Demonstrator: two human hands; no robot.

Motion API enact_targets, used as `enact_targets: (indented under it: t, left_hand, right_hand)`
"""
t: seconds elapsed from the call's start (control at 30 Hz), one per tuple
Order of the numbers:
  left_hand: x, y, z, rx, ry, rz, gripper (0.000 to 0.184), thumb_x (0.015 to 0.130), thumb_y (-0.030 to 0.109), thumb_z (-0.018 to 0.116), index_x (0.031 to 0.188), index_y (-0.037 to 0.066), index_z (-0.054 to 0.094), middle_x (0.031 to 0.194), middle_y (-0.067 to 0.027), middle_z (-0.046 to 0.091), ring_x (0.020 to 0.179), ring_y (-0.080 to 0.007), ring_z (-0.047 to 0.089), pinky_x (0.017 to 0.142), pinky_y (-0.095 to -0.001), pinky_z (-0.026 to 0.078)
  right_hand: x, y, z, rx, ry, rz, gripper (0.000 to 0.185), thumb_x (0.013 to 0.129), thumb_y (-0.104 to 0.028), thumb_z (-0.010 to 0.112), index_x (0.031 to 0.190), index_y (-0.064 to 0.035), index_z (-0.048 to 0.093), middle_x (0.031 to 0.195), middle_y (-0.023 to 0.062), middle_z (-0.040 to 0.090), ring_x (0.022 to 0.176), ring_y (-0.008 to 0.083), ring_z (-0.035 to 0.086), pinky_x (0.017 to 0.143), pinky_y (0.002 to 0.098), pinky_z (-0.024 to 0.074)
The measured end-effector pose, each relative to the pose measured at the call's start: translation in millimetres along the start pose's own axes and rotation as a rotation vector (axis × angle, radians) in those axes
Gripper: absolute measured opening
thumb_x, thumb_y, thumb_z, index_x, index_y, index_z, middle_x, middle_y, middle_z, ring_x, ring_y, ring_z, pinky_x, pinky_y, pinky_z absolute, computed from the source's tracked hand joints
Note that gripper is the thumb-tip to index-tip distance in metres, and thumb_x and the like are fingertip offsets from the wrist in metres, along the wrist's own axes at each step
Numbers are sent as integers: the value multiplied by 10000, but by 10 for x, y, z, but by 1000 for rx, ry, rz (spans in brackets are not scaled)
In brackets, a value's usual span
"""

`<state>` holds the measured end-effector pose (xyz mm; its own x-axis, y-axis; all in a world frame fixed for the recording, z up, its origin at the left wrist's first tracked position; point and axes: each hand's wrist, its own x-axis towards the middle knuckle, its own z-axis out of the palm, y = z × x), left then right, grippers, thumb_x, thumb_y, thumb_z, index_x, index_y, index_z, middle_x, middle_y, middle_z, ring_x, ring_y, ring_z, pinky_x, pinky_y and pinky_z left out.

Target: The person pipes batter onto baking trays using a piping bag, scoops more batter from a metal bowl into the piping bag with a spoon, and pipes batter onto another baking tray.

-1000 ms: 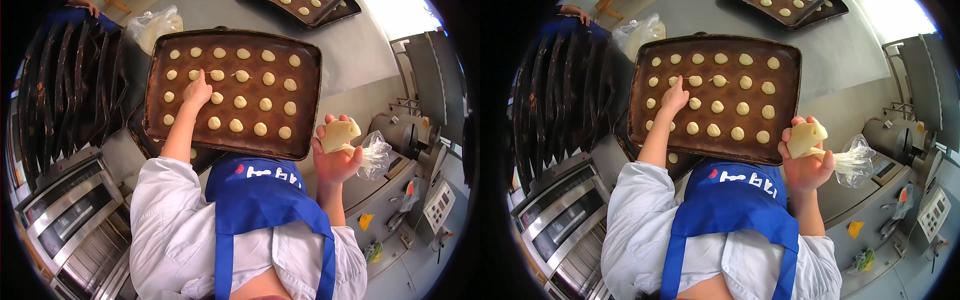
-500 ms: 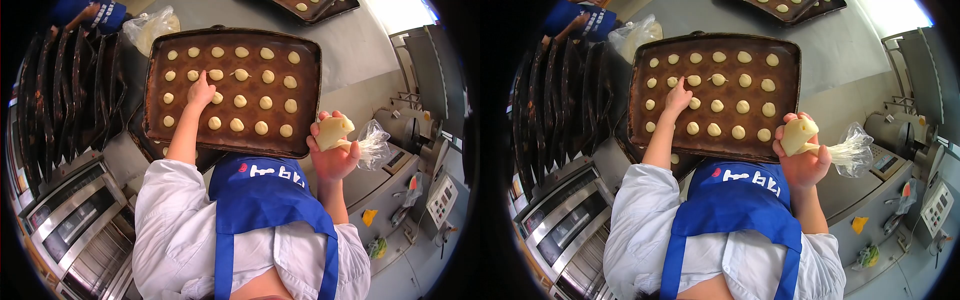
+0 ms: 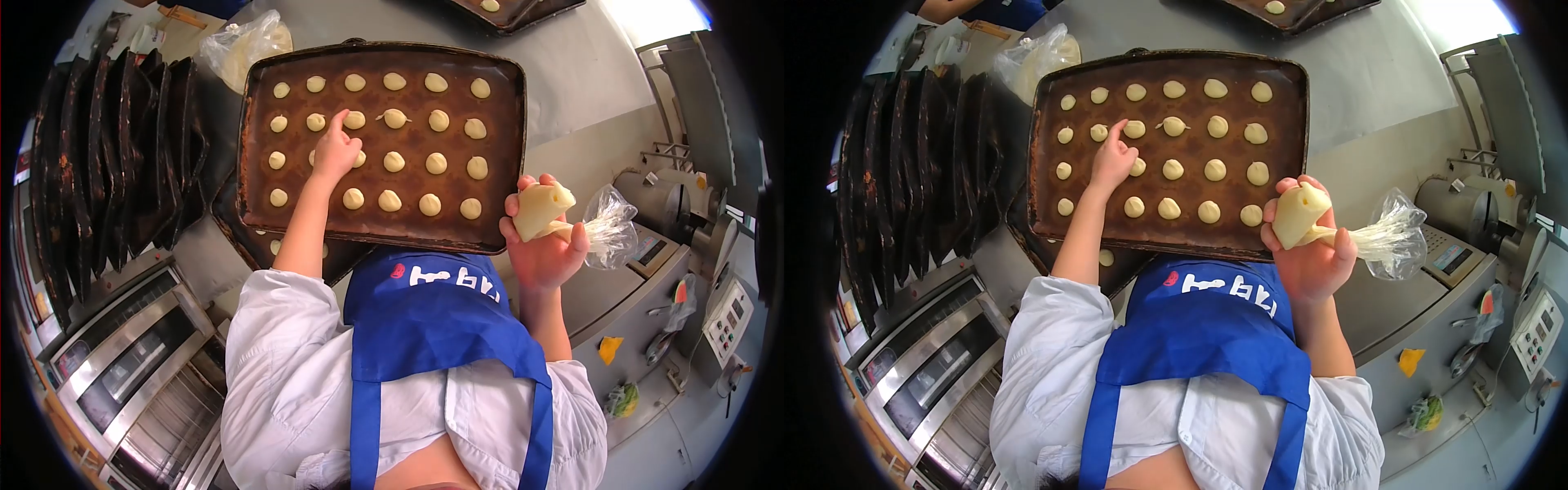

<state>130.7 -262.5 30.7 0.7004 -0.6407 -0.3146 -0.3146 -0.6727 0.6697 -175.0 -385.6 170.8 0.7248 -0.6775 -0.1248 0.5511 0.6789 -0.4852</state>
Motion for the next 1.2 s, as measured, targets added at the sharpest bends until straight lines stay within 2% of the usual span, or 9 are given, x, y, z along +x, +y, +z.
enact_targets:
  t: [0.07, 0.13, 0.27, 0.4, 0.47, 0.9, 1.1, 1.17, 1.2]
  left_hand:
    - [-37, 81, 41, 110, -22, 72, 623, 757, 112, 559, 1357, 77, 396, 640, 8, 491, 607, -94, 479, 603, -264, 424]
    - [-38, 102, 132, -45, -157, 25, 632, 743, 148, 555, 1351, 87, 397, 713, -40, 562, 683, -178, 565, 676, -327, 467]
    - [-17, 222, 265, -465, -287, -216, 635, 771, 109, 517, 1384, 64, 355, 720, -2, 548, 600, -87, 477, 561, -238, 396]
    - [6, 251, 330, -496, -258, -305, 646, 771, 89, 508, 1393, 65, 336, 728, -1, 548, 546, -80, 435, 478, -238, 351]
    - [-11, 299, 341, -582, -271, -382, 658, 789, 64, 473, 1419, 90, 287, 756, -13, 512, 506, -54, 357, 406, -213, 246]
    - [-8, 413, 557, -715, -252, -385, 734, 797, 44, 479, 1458, 109, 166, 799, -31, 518, 507, -50, 353, 400, -208, 237]
    - [-7, 278, 702, -437, -180, -149, 740, 777, 79, 518, 1445, 101, 200, 739, -31, 561, 575, -115, 488, 533, -260, 412]
    - [-49, 310, 664, 33, -152, 43, 771, 758, 138, 561, 1437, 62, 204, 769, -88, 604, 718, -229, 604, 706, -361, 488]
    - [-69, 380, 626, 34, -152, 46, 771, 758, 138, 561, 1437, 62, 204, 769, -88, 604, 718, -229, 604, 706, -361, 488]
  right_hand:
    - [-11, -1, 4, 8, 4, 9, 696, 797, -501, 570, 1314, -69, 394, 1220, 120, 426, 937, 241, 467, 639, 286, 410]
    - [-15, -5, 14, 14, 6, 20, 695, 791, -480, 598, 1314, -74, 391, 1220, 121, 409, 939, 241, 444, 646, 290, 413]
    - [-29, 0, -6, 9, 23, 3, 697, 795, -502, 570, 1309, -63, 398, 1219, 122, 428, 936, 242, 471, 632, 283, 409]
    - [-65, -13, -44, 9, 27, -28, 696, 801, -519, 543, 1303, -57, 407, 1219, 123, 449, 934, 243, 498, 622, 279, 405]
    - [-73, -24, -49, 4, 43, -32, 694, 801, -518, 544, 1303, -58, 408, 1218, 123, 450, 934, 243, 498, 622, 279, 405]
    - [-74, -26, -76, 13, 20, -16, 690, 807, -515, 542, 1305, -57, 408, 1222, 128, 449, 943, 242, 505, 614, 277, 404]
    - [-79, -43, -91, 17, 45, -23, 693, 811, -522, 530, 1305, -52, 407, 1222, 130, 453, 937, 241, 508, 611, 278, 403]
    - [-75, -54, -104, 28, 41, -21, 692, 811, -519, 529, 1305, -51, 407, 1221, 130, 454, 935, 240, 508, 611, 279, 402]
    - [-75, -65, -111, 35, 36, -18, 691, 812, -517, 529, 1306, -50, 406, 1221, 130, 455, 934, 240, 508, 610, 279, 402]
